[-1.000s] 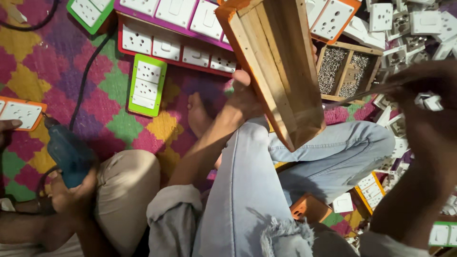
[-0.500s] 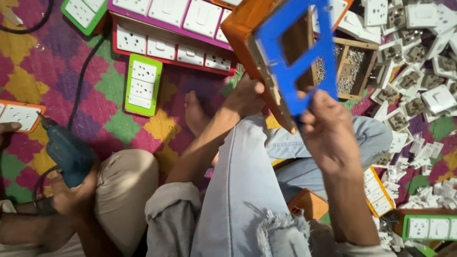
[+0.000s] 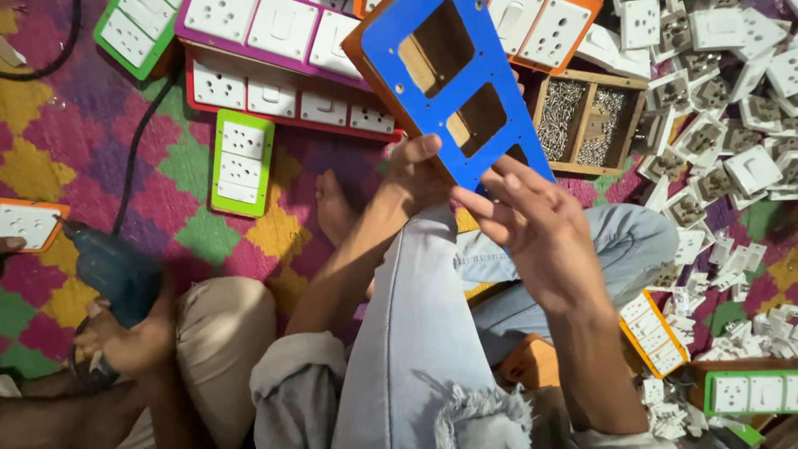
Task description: The person assembles electrical sockets by inserting white socket modules into a blue plastic frame, then securing them with screws using a cordless drill. The person repeats this process for multiple sockets, flipping the frame to access the back and tightening screws.
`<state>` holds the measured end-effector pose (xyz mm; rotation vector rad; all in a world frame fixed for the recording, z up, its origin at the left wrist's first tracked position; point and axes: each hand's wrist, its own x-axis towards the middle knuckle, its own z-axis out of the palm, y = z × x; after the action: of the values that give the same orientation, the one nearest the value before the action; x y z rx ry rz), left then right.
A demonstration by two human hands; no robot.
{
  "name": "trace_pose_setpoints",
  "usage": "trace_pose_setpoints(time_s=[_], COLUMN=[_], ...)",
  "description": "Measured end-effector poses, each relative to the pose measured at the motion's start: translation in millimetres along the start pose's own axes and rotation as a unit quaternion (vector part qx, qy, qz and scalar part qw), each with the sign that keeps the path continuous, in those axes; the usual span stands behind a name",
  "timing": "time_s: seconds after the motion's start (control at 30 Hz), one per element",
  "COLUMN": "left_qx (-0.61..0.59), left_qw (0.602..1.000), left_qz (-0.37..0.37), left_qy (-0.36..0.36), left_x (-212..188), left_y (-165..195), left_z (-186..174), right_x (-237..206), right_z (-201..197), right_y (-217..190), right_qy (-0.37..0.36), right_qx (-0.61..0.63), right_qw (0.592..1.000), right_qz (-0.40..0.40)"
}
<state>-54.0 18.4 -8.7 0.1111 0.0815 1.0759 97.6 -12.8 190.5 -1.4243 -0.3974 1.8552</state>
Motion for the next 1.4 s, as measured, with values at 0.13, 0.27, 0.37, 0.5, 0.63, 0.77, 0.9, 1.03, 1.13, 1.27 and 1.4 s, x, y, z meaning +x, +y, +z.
trace_pose_setpoints(time_s=[0.13, 0.27, 0.37, 0.5, 0.63, 0.77, 0.9, 1.03, 1.13, 1.27, 1.4], left_qx=[-0.011, 0.077, 0.199, 0.203, 0.329, 0.384, 0.424, 0.464, 0.458, 0.51, 0.5], left_qw=[1.0, 0.996, 0.975, 0.976, 0.944, 0.921, 0.887, 0.866, 0.868, 0.844, 0.849], left_qz=[-0.004, -0.051, 0.019, 0.035, 0.022, -0.001, -0.109, -0.092, -0.081, -0.06, -0.055], left_qy=[-0.007, 0.015, -0.092, -0.064, 0.03, 0.068, 0.15, 0.163, 0.174, 0.154, 0.162], left_x=[3, 10, 19, 25, 37, 37, 51, 63, 58, 61, 60], left_y=[3, 4, 3, 1, -6, -11, -22, -28, -29, -32, -28], left_z=[14, 34, 62, 91, 77, 43, 18, 4, 0, 1, 11], right_x=[-36, -23, 3, 16, 29, 63, 114, 154, 168, 171, 172], right_z=[-4, -9, -23, -62, -120, -188, -219, -224, -230, -239, -234], right_y=[-2, 10, 13, 4, -35, -95, -112, -111, -116, -116, -113], right_qy=[0.082, 0.068, 0.074, 0.07, 0.067, 0.023, -0.032, -0.078, -0.092, -0.093, -0.081], right_qx=[-0.293, -0.567, -0.55, -0.537, -0.631, -0.739, -0.802, -0.806, -0.807, -0.793, -0.806], right_qw=[0.918, 0.668, 0.691, 0.761, 0.647, 0.562, 0.512, 0.487, 0.51, 0.491, 0.491], right_qz=[-0.255, -0.477, -0.463, -0.356, -0.423, -0.37, -0.305, -0.328, -0.283, -0.349, -0.319])
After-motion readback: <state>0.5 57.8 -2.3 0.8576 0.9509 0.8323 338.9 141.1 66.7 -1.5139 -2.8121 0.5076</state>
